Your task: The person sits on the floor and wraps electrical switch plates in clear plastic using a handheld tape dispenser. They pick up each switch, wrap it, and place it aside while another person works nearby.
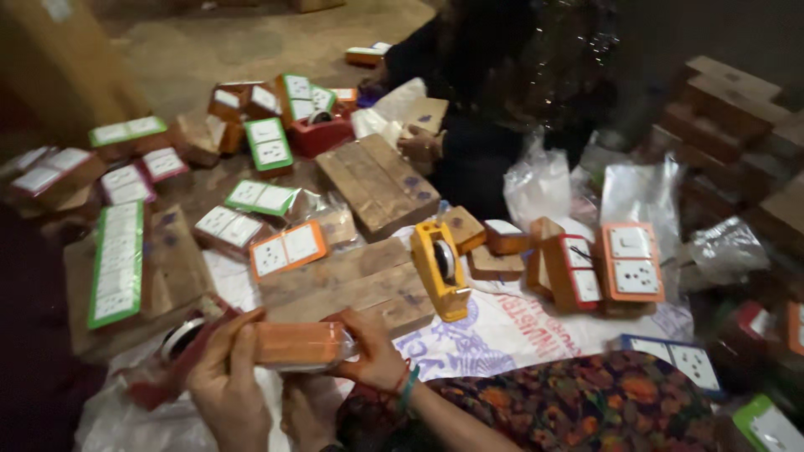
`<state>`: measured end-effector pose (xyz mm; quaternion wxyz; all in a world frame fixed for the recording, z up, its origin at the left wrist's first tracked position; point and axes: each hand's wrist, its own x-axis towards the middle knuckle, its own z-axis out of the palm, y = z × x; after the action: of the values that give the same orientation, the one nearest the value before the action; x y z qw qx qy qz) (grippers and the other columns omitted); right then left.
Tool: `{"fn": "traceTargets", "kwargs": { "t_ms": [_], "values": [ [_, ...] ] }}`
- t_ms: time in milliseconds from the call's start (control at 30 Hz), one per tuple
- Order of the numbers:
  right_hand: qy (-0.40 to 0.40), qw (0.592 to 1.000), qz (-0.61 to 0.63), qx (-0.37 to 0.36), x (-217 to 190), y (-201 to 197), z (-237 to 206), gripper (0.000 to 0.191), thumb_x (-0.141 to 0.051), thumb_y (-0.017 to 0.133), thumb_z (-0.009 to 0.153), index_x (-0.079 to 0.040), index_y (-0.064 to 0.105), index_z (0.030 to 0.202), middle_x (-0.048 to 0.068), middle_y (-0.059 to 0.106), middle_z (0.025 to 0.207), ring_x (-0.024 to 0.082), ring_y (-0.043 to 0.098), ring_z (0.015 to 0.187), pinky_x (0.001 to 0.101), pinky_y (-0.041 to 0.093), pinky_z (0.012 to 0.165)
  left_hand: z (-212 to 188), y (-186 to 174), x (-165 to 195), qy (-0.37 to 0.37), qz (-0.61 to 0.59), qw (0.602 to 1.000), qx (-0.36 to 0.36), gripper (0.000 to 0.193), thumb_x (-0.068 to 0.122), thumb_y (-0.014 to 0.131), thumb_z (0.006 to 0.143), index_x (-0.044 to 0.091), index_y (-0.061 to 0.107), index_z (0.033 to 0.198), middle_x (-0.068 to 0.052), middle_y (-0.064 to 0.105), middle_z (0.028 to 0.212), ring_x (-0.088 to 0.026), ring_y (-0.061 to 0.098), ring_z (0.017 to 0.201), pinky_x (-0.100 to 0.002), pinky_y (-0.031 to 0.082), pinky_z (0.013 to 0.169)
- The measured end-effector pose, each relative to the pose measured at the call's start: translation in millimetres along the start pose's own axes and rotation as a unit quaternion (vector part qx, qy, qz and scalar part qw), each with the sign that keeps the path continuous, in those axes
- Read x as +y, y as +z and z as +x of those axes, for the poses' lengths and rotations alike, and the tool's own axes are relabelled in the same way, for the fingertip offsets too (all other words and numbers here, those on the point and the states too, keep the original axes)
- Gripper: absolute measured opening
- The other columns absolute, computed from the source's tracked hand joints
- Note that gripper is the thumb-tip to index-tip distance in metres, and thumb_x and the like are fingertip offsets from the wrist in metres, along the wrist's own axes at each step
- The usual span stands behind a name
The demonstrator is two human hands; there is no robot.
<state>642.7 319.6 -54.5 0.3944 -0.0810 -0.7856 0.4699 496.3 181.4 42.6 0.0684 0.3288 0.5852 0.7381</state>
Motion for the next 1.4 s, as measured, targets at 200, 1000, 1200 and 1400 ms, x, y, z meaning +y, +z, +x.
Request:
{"fn": "traceTargets", "kwargs": {
  "t_ms": [200,1000,1200,1400],
  "values": [
    [0.081,0.996,0.018,-0.011,-18,-1,8,0.057,-0.019,0.087,0.076,-0.006,0.065,0.127,0.007,0.066,0.111,0.017,0.064,0.1,0.0312,0.052,0.086,9,-25,-15,0.078,0.1,0.992,-0.021,0.02,0.002,0.064,0.105,-0.002,0.074,0.121,-0.014,0.071,0.1,-0.013,0.066,0.081,-0.027,0.053,0.077],
    [0.091,0.995,0.039,-0.004,-10,-14,7,0.068,-0.011,0.091,0.073,-0.007,0.064,0.135,0.003,0.073,0.115,0.013,0.065,0.104,0.0312,0.055,0.094,24,-43,-17,-0.063,-0.008,0.983,-0.171,0.022,0.006,0.056,0.103,-0.004,0.068,0.119,-0.004,0.07,0.108,-0.009,0.06,0.096,-0.024,0.049,0.087],
    [0.088,0.991,0.103,-0.015,-20,-18,10,0.063,-0.001,0.088,0.078,-0.004,0.063,0.136,0.006,0.07,0.128,0.016,0.064,0.122,0.0341,0.057,0.103,25,-44,-28,-0.098,-0.042,0.977,-0.187,0.022,0.002,0.063,0.097,-0.003,0.069,0.117,-0.006,0.071,0.109,-0.011,0.064,0.1,-0.027,0.053,0.09],
    [0.136,0.974,0.177,-0.022,-16,-17,7,0.063,0.002,0.085,0.077,-0.004,0.06,0.134,0.003,0.066,0.129,0.015,0.062,0.123,0.0355,0.06,0.1,26,-38,-14,-0.092,-0.076,0.967,-0.223,0.019,0.001,0.063,0.095,-0.002,0.066,0.113,-0.005,0.07,0.115,-0.011,0.065,0.108,-0.028,0.054,0.096]
  ]
}}
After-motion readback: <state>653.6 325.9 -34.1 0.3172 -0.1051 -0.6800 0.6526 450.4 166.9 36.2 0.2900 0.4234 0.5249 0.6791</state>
